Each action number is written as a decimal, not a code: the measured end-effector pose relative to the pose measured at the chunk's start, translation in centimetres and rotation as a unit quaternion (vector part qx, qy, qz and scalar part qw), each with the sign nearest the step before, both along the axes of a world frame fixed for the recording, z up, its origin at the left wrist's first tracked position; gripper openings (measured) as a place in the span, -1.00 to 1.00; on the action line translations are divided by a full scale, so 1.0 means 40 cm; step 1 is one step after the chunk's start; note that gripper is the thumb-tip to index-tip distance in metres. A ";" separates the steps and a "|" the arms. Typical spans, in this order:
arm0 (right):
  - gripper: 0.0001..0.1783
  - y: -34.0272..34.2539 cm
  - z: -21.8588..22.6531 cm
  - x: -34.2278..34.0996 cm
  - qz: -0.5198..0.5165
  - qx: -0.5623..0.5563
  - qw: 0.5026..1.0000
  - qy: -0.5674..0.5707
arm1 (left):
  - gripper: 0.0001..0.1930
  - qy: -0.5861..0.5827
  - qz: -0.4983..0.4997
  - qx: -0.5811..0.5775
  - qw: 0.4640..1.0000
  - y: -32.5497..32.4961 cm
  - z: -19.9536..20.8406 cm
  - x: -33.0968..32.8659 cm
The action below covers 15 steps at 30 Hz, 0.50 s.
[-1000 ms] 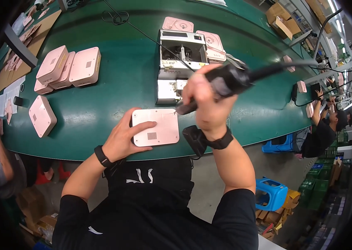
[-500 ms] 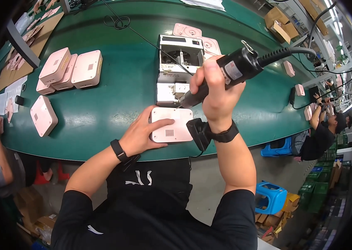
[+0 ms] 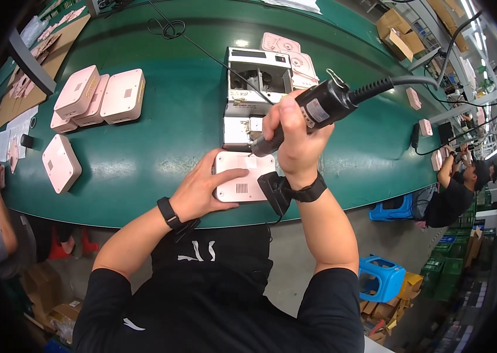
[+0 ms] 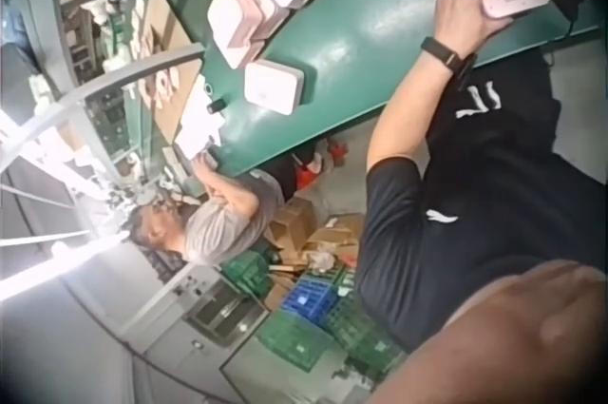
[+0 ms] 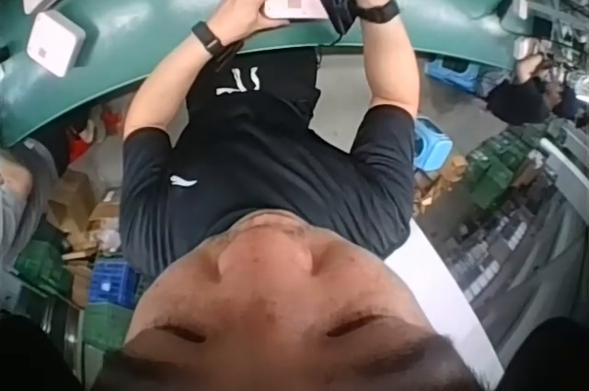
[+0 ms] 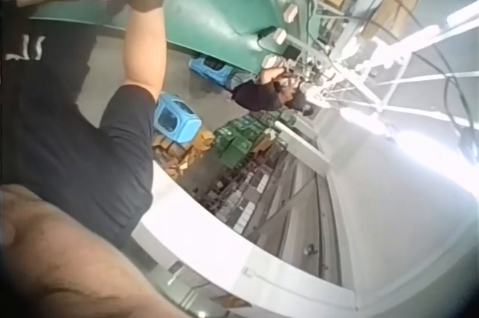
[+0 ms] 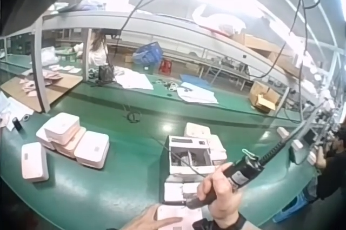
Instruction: The person picks up a pink plastic housing, turns it over, and uses a power screwdriver to drive screws into the back. They then set the device aside and repeat the process with several more housings.
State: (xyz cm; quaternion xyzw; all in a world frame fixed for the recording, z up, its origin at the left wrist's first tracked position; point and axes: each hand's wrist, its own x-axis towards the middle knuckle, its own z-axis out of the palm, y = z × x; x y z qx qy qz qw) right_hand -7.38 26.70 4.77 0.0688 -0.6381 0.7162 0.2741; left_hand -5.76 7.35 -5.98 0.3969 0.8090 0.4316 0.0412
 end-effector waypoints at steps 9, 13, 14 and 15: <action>-0.79 0.005 0.073 0.018 -0.010 -0.010 1.000 0.021 | -0.24 0.004 -0.016 0.008 1.000 0.016 0.000 0.003; -0.80 0.015 0.087 -0.015 -0.035 -0.004 0.998 0.046 | -0.25 0.001 -0.025 0.010 1.000 0.040 -0.002 0.001; -0.79 0.018 0.081 -0.026 -0.035 0.018 0.999 0.032 | -0.25 -0.001 -0.028 0.009 1.000 0.046 -0.002 0.000; -0.79 0.020 0.079 -0.029 -0.035 0.040 0.998 0.019 | -0.25 -0.001 -0.030 0.010 1.000 0.051 -0.003 0.000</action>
